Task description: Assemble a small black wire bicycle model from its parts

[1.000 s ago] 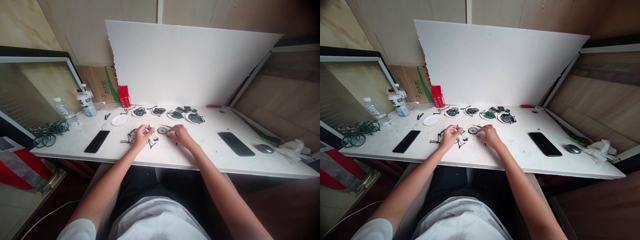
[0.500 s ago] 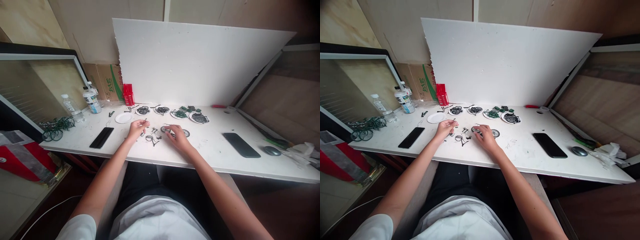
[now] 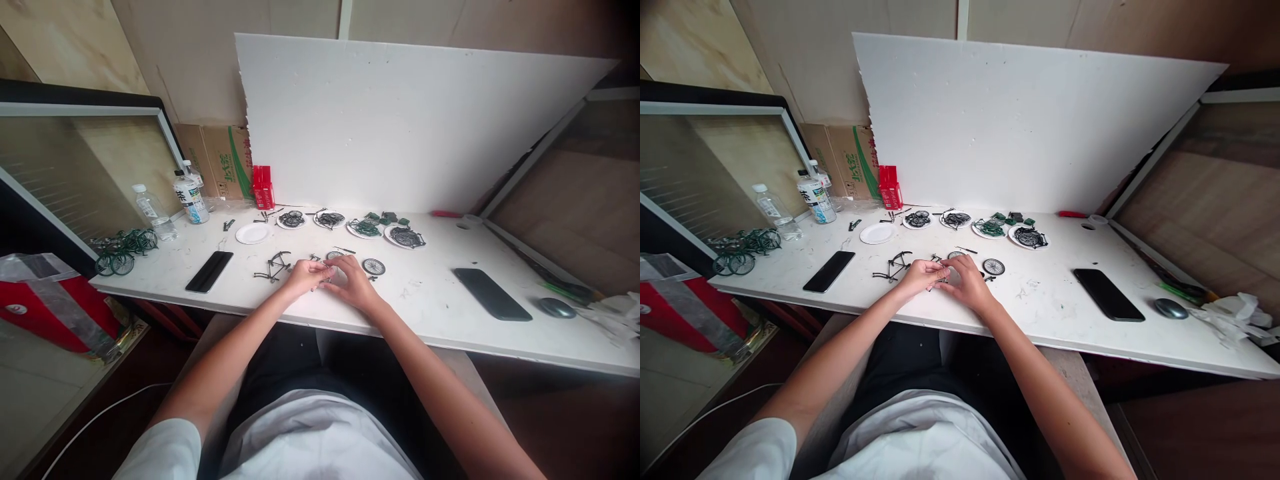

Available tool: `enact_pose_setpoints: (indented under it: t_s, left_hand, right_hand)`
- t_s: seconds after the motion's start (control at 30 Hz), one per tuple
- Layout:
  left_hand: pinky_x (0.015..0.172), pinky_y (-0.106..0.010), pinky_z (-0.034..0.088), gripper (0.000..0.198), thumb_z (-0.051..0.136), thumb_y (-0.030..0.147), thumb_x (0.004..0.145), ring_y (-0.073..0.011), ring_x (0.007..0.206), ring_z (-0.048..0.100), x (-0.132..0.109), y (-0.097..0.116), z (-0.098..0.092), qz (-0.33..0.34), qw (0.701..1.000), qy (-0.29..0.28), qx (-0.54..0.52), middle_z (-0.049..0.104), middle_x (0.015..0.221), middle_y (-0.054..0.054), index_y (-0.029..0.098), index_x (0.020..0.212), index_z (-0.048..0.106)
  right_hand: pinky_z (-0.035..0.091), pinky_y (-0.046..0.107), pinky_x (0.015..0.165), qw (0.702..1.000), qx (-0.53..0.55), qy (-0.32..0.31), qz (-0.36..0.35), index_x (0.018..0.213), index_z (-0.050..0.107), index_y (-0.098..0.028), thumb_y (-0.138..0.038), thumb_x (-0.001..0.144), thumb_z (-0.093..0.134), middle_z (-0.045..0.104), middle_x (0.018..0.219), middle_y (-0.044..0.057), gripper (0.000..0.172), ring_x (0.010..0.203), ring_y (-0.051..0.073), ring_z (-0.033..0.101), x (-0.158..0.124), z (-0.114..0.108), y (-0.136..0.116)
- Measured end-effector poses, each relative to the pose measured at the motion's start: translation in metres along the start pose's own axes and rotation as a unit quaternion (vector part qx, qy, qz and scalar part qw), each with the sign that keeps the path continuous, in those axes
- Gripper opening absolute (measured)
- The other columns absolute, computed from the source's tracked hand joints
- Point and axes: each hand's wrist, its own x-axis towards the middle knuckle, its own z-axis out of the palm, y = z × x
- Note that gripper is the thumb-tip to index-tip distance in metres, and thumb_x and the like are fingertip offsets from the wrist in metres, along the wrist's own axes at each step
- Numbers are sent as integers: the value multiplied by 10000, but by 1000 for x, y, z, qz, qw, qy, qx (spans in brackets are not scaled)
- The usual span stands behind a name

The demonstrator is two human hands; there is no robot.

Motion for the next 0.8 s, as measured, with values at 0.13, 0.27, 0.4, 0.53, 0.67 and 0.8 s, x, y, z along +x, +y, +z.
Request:
enact_pose_setpoints:
  t_s: [0.13, 0.27, 0.4, 0.53, 0.67, 0.8]
  left_hand:
    - [512, -290, 431, 550, 685, 679, 899, -111, 473, 497, 7, 9, -25, 36, 996, -14, 84, 758, 826, -93, 149, 983, 807]
    - [704, -332, 532, 417, 821, 570, 818, -216, 731, 665, 10, 22, -78, 121, 946, 120, 274, 783, 995, -127, 186, 979, 805]
    - [920, -373, 544, 554, 879, 550, 737, -285, 999, 699, 1, 26, -129, 60, 902, 100, 416, 734, 1217, -130, 201, 1150, 760]
    - [972, -373, 539, 693, 868, 587, 721, -313, 1144, 676, -4, 23, -145, -1, 892, 40, 450, 660, 1361, -128, 216, 1283, 705]
    - [991, -381, 519, 420, 723, 476, 899, -276, 1088, 674, 0, 22, -128, 85, 895, 68, 432, 712, 1231, -118, 185, 1202, 735]
    - [938, -370, 524, 262, 727, 349, 903, -247, 979, 674, 2, 21, -98, 126, 903, 42, 409, 743, 1142, -102, 187, 1102, 781]
  right_hand:
    - [525, 507, 1019, 999, 7, 38, 38, 1235, 682, -271, -589, 879, 800, 717, 1185, 104, 491, 1153, 329, 629, -1, 1, -1]
    - [553, 479, 967, 989, 15, 96, 112, 1249, 675, -257, -581, 907, 769, 708, 1198, 112, 481, 1130, 310, 639, -2, 1, 3]
    - [557, 482, 951, 982, 24, 120, 141, 1293, 673, -270, -578, 933, 736, 703, 1218, 106, 478, 1122, 306, 645, -1, 4, 7]
    - [548, 494, 974, 983, 24, 119, 137, 1284, 678, -274, -575, 931, 745, 703, 1196, 98, 469, 1126, 305, 645, -1, 5, 7]
    - [552, 490, 963, 985, 22, 116, 130, 1291, 674, -277, -581, 925, 751, 697, 1191, 98, 482, 1127, 306, 635, -1, 5, 7]
    - [555, 487, 945, 983, 19, 121, 135, 1298, 671, -280, -603, 927, 737, 693, 1206, 104, 496, 1136, 311, 624, -2, 5, 9]
